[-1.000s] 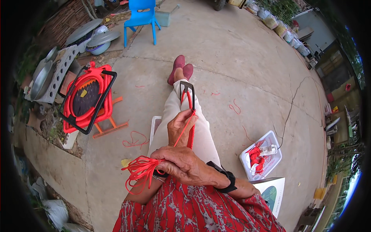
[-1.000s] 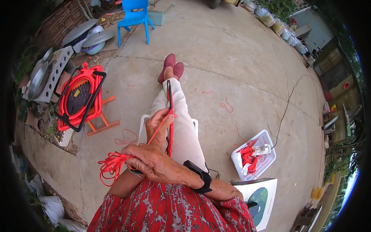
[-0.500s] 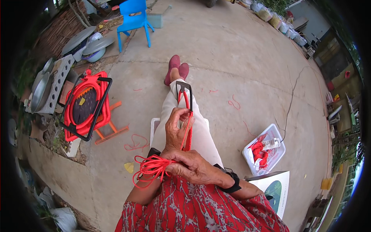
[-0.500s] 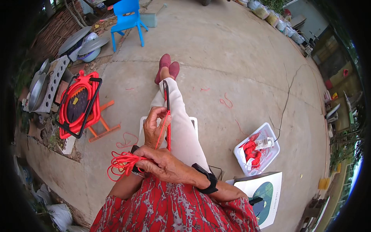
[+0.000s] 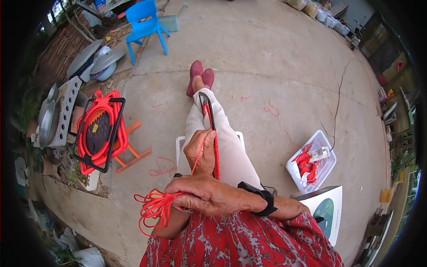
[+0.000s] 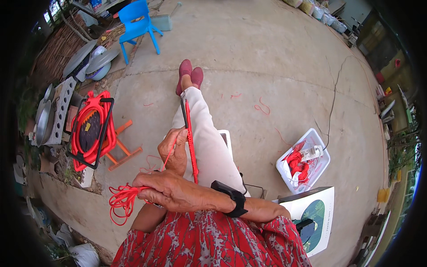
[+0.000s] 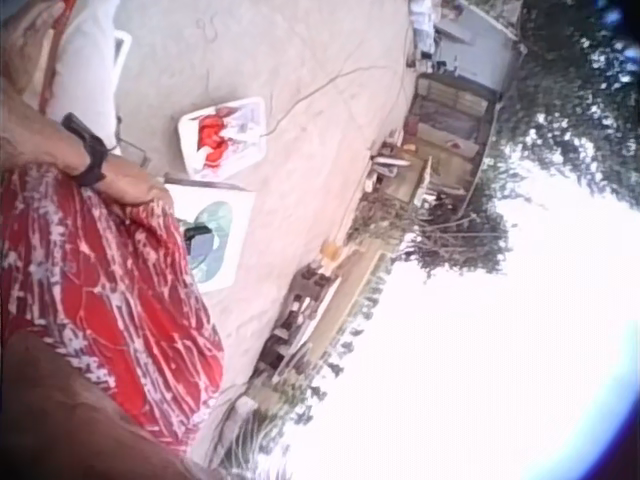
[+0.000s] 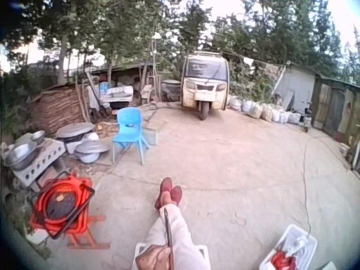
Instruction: The person is weaving red plastic cord around a black and red furniture frame.
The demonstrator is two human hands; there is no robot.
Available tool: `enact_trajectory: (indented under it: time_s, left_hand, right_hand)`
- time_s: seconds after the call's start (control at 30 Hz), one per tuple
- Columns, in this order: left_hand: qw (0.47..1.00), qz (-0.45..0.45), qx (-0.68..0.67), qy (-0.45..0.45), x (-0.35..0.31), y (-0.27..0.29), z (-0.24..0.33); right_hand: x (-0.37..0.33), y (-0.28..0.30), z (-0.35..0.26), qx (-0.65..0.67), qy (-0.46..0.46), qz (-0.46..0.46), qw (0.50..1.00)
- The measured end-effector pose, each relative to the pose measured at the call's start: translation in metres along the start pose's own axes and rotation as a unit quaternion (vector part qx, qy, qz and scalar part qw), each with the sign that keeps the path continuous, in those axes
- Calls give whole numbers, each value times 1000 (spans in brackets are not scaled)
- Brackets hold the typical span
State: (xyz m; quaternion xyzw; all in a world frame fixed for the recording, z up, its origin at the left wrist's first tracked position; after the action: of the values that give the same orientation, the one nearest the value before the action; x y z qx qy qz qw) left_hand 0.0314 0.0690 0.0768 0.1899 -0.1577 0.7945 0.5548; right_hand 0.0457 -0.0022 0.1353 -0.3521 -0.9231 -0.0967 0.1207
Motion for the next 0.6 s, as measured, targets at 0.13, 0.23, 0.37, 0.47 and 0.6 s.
enact_trajectory:
  time_s: [0.13, 0.23, 0.37, 0.47, 0.6]
  left_hand:
    - [999, -20, -14, 36, 6, 11, -8]
    - [992, -67, -25, 103, 8, 16, -34]
    - [976, -77, -19, 203, 7, 15, -43]
    - [977, -65, -25, 203, 7, 20, -44]
    - [965, -58, -50, 250, 10, 26, -47]
  right_hand:
    - [11, 29, -33, -30, -21, 19, 999]
    - [1, 103, -66, 108, 105, 258, 954]
    - [-16, 184, -69, 197, 205, 393, 875]
    - [-45, 239, -70, 273, 259, 388, 841]
    - [-84, 312, -69, 307, 274, 485, 772]
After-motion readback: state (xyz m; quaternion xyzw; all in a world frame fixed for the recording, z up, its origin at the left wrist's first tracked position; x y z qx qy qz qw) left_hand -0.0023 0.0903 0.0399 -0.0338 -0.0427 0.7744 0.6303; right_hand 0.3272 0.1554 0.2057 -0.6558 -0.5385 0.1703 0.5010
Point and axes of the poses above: each hand's wrist, its own x-axis towards the middle knuckle, its own y-axis out of the back of the hand, z = x × y, the point moved 8 cm from there along x, towards the middle knuckle, and after that the axes turned 3 degrees about z, right-handed, at the moved point
